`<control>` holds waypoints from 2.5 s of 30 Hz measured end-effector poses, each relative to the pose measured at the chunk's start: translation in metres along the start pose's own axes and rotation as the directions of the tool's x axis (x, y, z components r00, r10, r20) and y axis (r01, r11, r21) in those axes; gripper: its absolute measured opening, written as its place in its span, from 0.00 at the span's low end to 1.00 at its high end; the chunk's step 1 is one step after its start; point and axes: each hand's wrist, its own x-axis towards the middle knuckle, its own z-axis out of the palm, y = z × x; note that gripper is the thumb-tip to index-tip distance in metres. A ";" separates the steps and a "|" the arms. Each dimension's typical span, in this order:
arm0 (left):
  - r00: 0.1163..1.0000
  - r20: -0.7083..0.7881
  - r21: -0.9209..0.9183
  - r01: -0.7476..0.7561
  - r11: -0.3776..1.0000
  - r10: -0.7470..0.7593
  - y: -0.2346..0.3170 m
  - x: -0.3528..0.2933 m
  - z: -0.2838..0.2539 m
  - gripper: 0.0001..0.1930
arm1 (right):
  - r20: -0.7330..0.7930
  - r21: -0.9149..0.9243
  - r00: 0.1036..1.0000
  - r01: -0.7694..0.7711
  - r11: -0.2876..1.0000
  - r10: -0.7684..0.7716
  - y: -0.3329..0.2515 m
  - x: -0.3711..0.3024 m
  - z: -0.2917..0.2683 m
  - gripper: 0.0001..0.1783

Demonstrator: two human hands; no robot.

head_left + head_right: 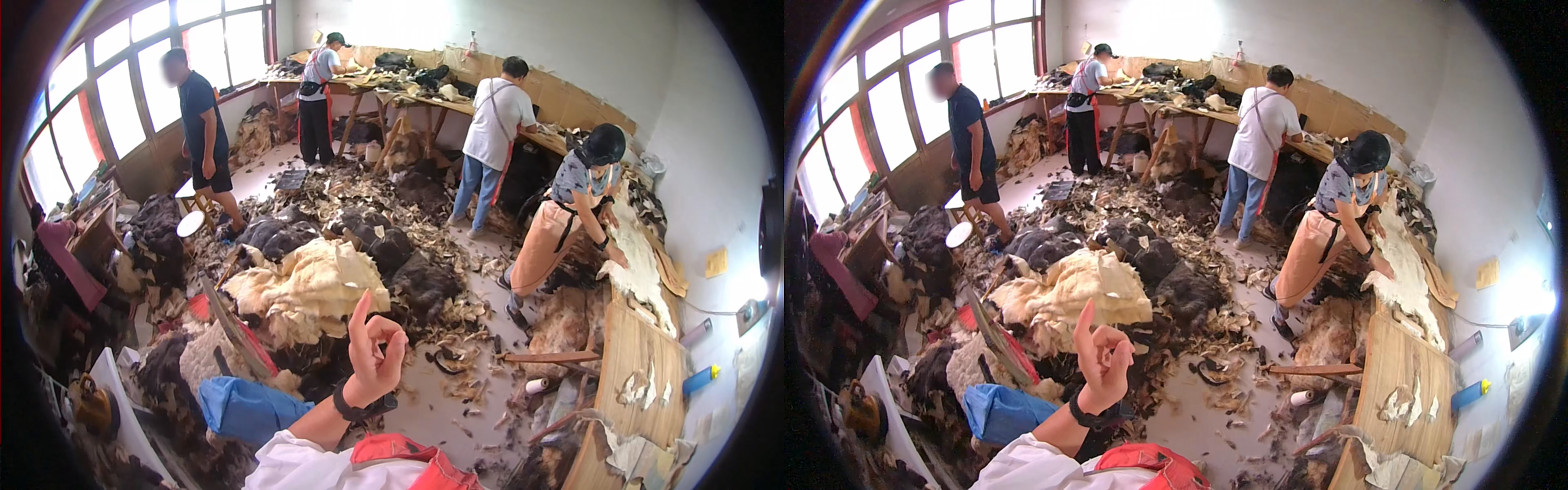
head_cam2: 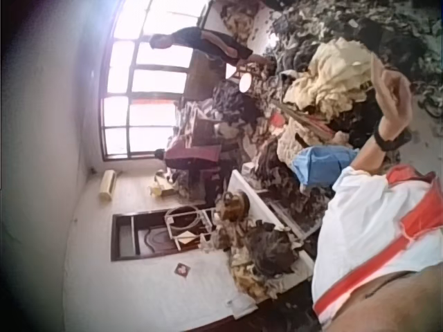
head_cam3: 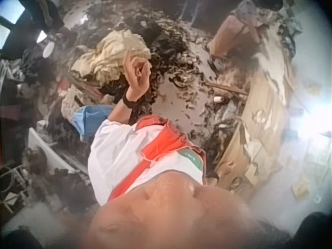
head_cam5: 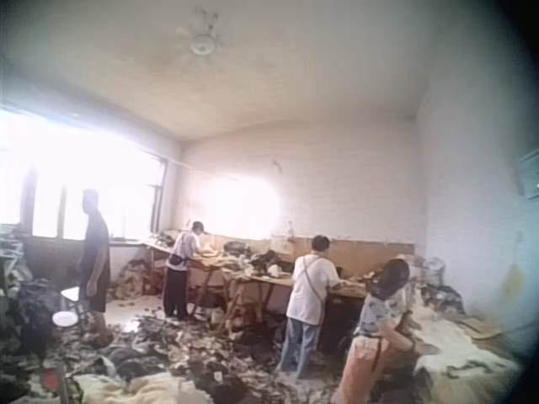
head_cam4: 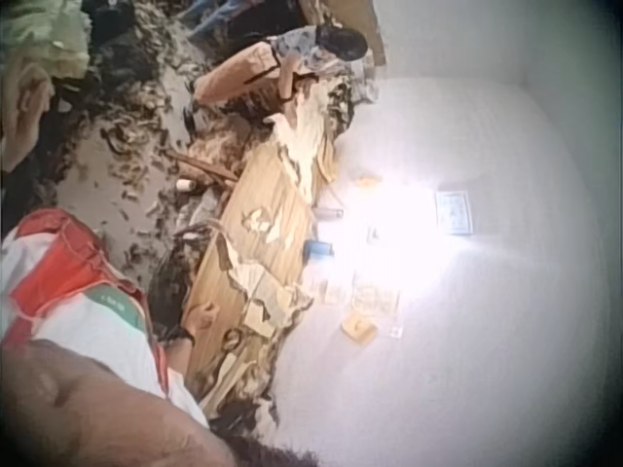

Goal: Cutting pieces of leather and fur using a template and a hand knife in a workshop.

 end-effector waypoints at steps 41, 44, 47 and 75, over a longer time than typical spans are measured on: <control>0.386 0.901 0.076 0.306 0.949 -0.197 -0.033 -0.163 0.056 0.13 | 0.032 -0.090 0.998 -0.049 0.995 0.052 -0.007 -0.008 -0.018 0.24; 0.306 0.938 0.054 0.326 0.944 -0.159 -0.026 -0.161 0.057 0.19 | 0.043 0.149 0.983 -0.181 0.972 0.176 -0.013 -0.003 -0.007 0.23; 0.300 0.943 0.044 0.318 0.947 -0.144 -0.032 -0.163 0.056 0.18 | 0.035 0.030 0.989 -0.144 0.989 0.143 -0.029 -0.005 -0.016 0.23; -0.060 0.997 -0.018 0.328 0.945 0.040 0.061 -0.225 0.116 0.10 | -0.277 0.716 0.951 0.111 0.689 0.135 0.053 0.014 0.056 0.07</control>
